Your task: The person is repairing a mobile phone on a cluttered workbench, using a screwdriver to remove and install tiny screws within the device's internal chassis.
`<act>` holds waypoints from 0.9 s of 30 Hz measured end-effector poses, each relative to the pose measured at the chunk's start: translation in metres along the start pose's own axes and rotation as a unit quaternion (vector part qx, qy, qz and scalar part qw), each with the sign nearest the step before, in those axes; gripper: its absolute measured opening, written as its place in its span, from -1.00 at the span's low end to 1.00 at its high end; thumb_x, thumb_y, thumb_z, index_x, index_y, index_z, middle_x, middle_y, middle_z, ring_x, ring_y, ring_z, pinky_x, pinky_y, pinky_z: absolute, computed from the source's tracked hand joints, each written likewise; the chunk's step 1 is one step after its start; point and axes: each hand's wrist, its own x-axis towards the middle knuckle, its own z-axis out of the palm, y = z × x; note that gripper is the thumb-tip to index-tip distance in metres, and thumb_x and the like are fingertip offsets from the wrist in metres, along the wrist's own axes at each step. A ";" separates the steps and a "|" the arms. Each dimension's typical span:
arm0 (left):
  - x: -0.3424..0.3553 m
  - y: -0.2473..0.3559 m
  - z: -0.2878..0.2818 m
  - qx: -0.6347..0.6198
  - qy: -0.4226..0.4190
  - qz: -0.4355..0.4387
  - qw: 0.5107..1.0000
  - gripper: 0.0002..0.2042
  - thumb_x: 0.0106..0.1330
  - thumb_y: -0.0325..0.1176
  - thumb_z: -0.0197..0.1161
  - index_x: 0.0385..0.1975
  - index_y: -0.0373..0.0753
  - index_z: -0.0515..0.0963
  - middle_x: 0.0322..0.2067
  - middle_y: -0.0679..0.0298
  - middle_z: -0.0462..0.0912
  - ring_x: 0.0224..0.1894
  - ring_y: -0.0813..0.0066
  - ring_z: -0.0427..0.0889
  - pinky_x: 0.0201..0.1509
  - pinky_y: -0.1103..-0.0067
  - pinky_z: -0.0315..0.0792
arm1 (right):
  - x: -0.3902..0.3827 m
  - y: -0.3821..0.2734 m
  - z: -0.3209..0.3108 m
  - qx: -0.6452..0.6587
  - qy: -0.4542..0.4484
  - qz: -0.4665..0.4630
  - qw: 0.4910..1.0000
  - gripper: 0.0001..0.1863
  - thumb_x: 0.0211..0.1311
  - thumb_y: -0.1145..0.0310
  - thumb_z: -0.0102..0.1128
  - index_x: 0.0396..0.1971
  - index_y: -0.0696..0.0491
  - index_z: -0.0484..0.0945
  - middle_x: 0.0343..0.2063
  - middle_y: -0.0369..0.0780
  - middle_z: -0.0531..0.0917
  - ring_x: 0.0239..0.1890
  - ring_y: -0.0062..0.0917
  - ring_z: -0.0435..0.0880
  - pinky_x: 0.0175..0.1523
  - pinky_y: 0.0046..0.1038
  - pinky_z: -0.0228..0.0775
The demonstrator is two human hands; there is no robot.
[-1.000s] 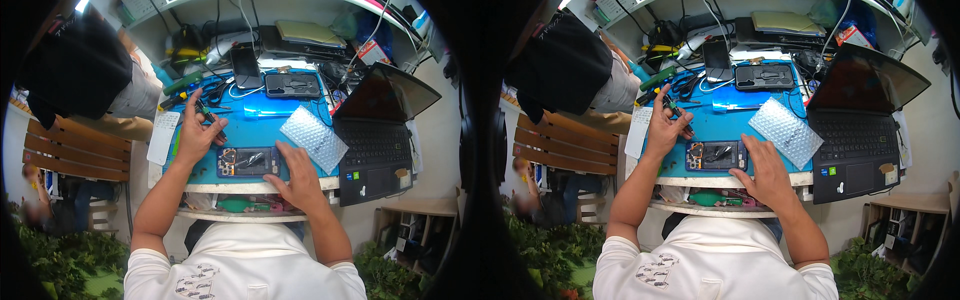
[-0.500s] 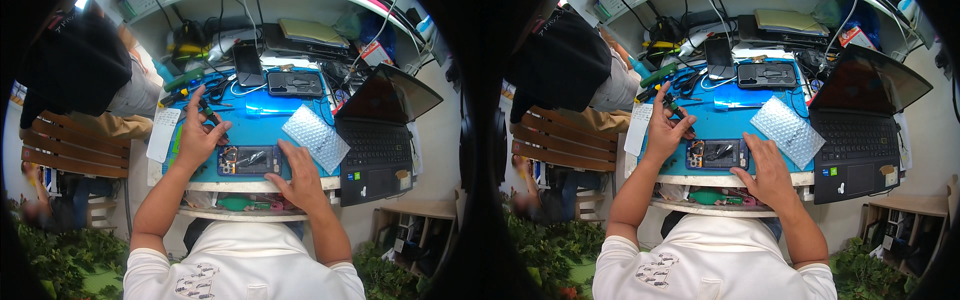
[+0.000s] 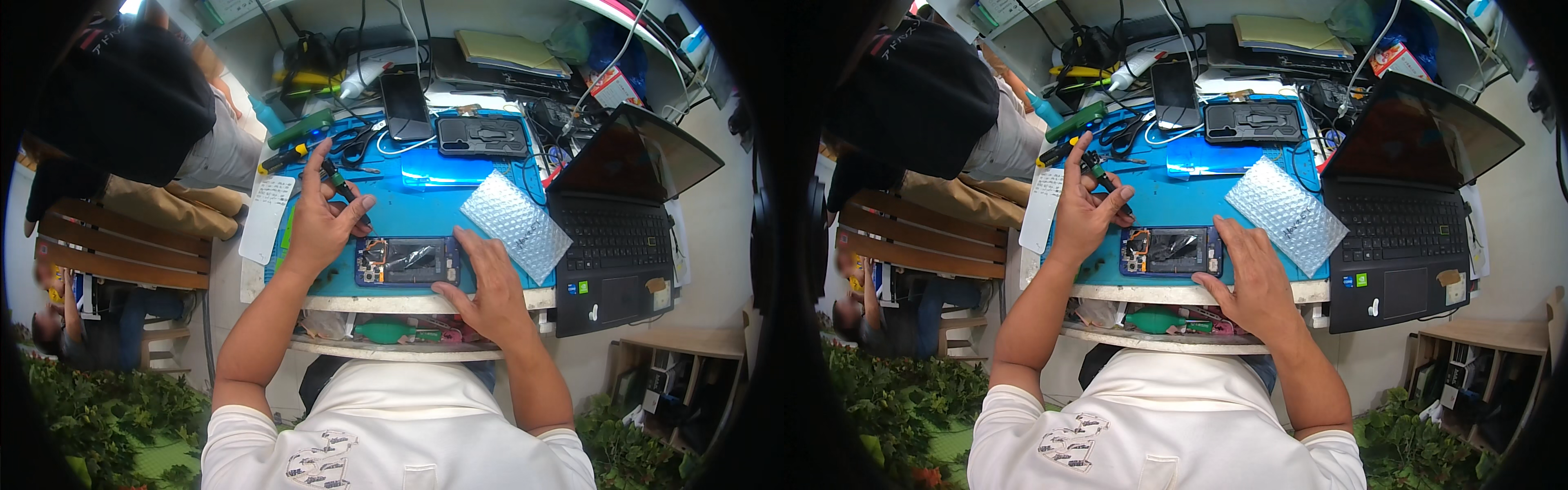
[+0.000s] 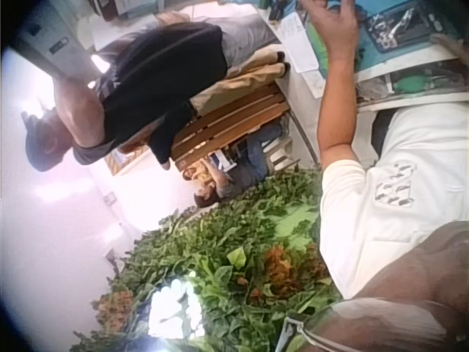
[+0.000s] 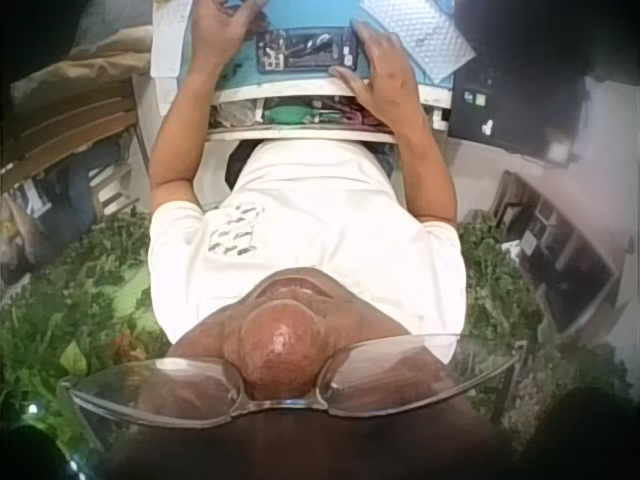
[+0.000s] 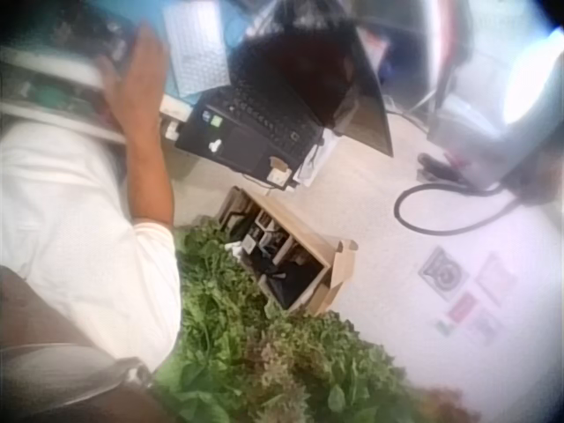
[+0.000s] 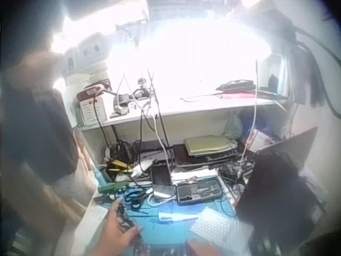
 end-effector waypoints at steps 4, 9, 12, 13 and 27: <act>0.000 -0.003 0.000 0.002 0.001 0.006 1.000 0.03 0.50 -0.48 0.57 0.80 -0.06 -0.06 -0.23 0.20 0.81 -0.38 0.46 0.88 -0.35 0.52 0.81 | 0.001 -0.001 0.000 -0.001 -0.004 0.001 1.000 -0.05 0.28 0.23 0.72 0.56 0.26 0.40 0.39 0.11 0.62 0.24 0.03 0.62 0.38 -0.06 0.53; 0.000 -0.002 0.000 0.009 -0.017 -0.004 1.000 0.05 0.51 -0.54 0.53 0.81 -0.08 -0.12 -0.14 0.22 0.72 -0.30 0.45 0.88 -0.29 0.47 0.90 | 0.000 -0.001 -0.001 0.001 -0.001 0.004 1.000 -0.05 0.28 0.23 0.72 0.56 0.26 0.40 0.39 0.11 0.62 0.24 0.03 0.63 0.38 -0.05 0.54; 0.000 -0.003 -0.001 0.010 -0.016 -0.006 1.000 0.04 0.51 -0.55 0.53 0.81 -0.08 -0.11 -0.14 0.23 0.72 -0.30 0.46 0.88 -0.29 0.47 0.90 | 0.001 -0.001 -0.001 0.001 -0.003 0.006 1.000 -0.06 0.27 0.24 0.72 0.55 0.26 0.41 0.38 0.11 0.62 0.24 0.03 0.63 0.38 -0.06 0.54; 0.000 -0.004 -0.001 0.014 -0.016 -0.007 1.000 0.04 0.51 -0.55 0.53 0.81 -0.08 -0.11 -0.14 0.23 0.72 -0.30 0.46 0.88 -0.29 0.48 0.90 | 0.001 -0.001 -0.001 0.000 -0.003 0.007 1.000 -0.06 0.27 0.24 0.72 0.55 0.26 0.42 0.38 0.11 0.63 0.24 0.03 0.63 0.38 -0.06 0.54; 0.000 -0.004 0.001 0.006 0.010 -0.009 1.000 0.03 0.50 -0.46 0.59 0.80 -0.08 -0.04 -0.24 0.21 0.80 -0.39 0.50 0.86 -0.36 0.54 0.79 | 0.000 -0.001 0.000 -0.001 0.007 -0.004 1.000 -0.06 0.27 0.24 0.72 0.55 0.26 0.42 0.38 0.12 0.63 0.23 0.04 0.63 0.38 -0.05 0.53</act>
